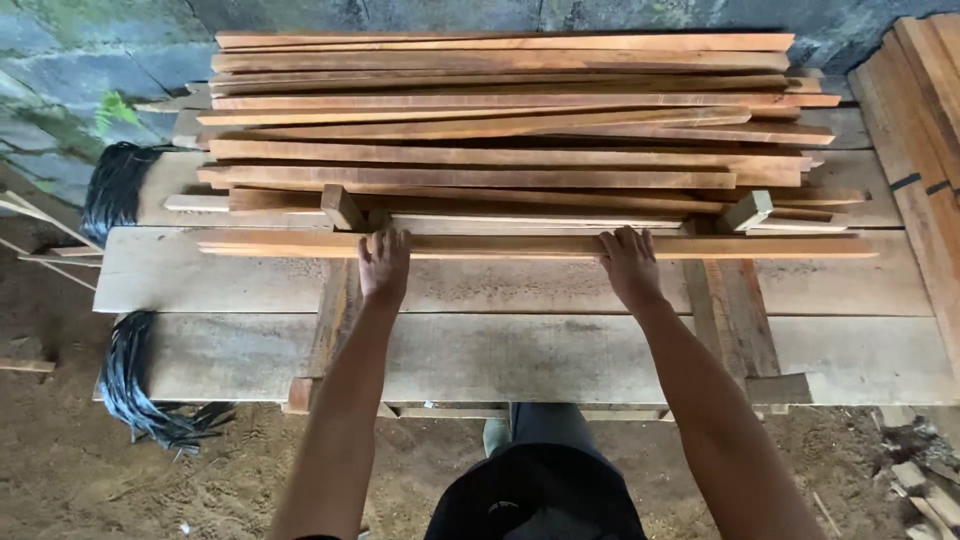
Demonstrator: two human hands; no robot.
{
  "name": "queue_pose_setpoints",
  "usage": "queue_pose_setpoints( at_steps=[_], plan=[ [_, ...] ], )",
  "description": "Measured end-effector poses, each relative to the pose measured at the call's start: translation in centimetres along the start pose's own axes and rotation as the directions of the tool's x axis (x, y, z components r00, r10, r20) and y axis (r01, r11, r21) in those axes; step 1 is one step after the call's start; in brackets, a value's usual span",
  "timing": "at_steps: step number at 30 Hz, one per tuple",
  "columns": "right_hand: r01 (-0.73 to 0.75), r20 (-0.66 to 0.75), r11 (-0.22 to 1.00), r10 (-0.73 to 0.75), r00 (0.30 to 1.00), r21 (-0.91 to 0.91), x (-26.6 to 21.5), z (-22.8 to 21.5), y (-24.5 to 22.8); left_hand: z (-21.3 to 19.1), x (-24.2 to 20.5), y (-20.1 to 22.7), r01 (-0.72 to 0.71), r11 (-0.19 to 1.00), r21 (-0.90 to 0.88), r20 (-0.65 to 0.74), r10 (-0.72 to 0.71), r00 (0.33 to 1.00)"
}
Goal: The person arranges long wooden planks on a workbench, aligning them into a neat stack. They use black straps to secure the bundle of planks together and then lift the secured stack to place it on a larger pile of wood.
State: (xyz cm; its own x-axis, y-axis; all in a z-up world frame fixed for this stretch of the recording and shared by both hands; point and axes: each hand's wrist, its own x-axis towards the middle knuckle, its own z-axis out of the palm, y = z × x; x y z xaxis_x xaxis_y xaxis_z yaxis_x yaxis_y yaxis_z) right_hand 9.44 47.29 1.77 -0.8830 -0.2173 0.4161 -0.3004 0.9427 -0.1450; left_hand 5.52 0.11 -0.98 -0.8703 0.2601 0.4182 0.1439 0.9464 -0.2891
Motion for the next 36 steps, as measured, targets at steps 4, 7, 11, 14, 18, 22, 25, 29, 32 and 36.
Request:
queue_pose_setpoints(
  at_steps=[4, 7, 11, 14, 18, 22, 25, 29, 32, 36],
  plan=[
    [0.027, -0.020, 0.997, -0.029, 0.999, -0.078, -1.3, -2.7, -0.2, -3.5, -1.4, -0.5, -0.033, 0.997, -0.069, -0.021, 0.032, 0.999],
    [0.043, -0.083, 0.998, -0.047, 0.995, -0.054, -3.4, -2.1, 0.7, -3.8, -3.7, -0.9, -0.103, 0.960, -0.258, -0.100, 0.080, 0.992],
    [0.026, 0.249, 0.989, -0.062, 0.966, 0.146, -4.7, -0.5, 1.4, -2.1, -5.5, -0.3, -0.045, 0.886, -0.462, 0.043, 0.073, 0.996],
    [-0.113, 0.446, 0.984, 0.040, 0.894, 0.139, -4.7, 0.6, 1.4, -1.5, -5.7, -0.2, 0.020, 0.863, -0.504, 0.126, 0.051, 0.991],
    [-0.228, 0.489, 0.965, 0.138, 0.861, 0.130, -3.4, 0.0, 1.4, 0.0, -4.7, -0.4, -0.023, 0.826, -0.563, -0.012, 0.019, 1.000],
    [-0.030, 0.141, 0.973, -0.003, 0.990, 0.231, -3.8, 0.6, 0.9, -1.1, -4.2, 0.6, 0.090, 0.819, -0.566, 0.049, -0.076, 0.996],
    [-0.092, 0.184, 0.990, 0.071, 0.980, 0.109, -3.7, -0.2, -0.4, -0.6, -4.3, 1.1, 0.137, 0.849, -0.510, 0.005, -0.157, 0.988],
    [0.004, 0.067, 0.993, -0.012, 0.998, 0.116, -4.2, -1.6, -0.9, -2.6, -5.4, 0.9, 0.178, 0.860, -0.479, 0.075, -0.162, 0.984],
    [0.022, 0.069, 0.988, -0.033, 0.997, 0.156, -4.2, -1.9, -1.0, -4.2, -6.0, 0.8, 0.113, 0.873, -0.475, -0.007, -0.132, 0.991],
    [0.037, 0.076, 0.995, -0.044, 0.996, 0.089, -3.7, -1.3, -1.2, -1.2, -5.8, 1.4, 0.140, 0.922, -0.360, 0.004, -0.148, 0.989]
  ],
)
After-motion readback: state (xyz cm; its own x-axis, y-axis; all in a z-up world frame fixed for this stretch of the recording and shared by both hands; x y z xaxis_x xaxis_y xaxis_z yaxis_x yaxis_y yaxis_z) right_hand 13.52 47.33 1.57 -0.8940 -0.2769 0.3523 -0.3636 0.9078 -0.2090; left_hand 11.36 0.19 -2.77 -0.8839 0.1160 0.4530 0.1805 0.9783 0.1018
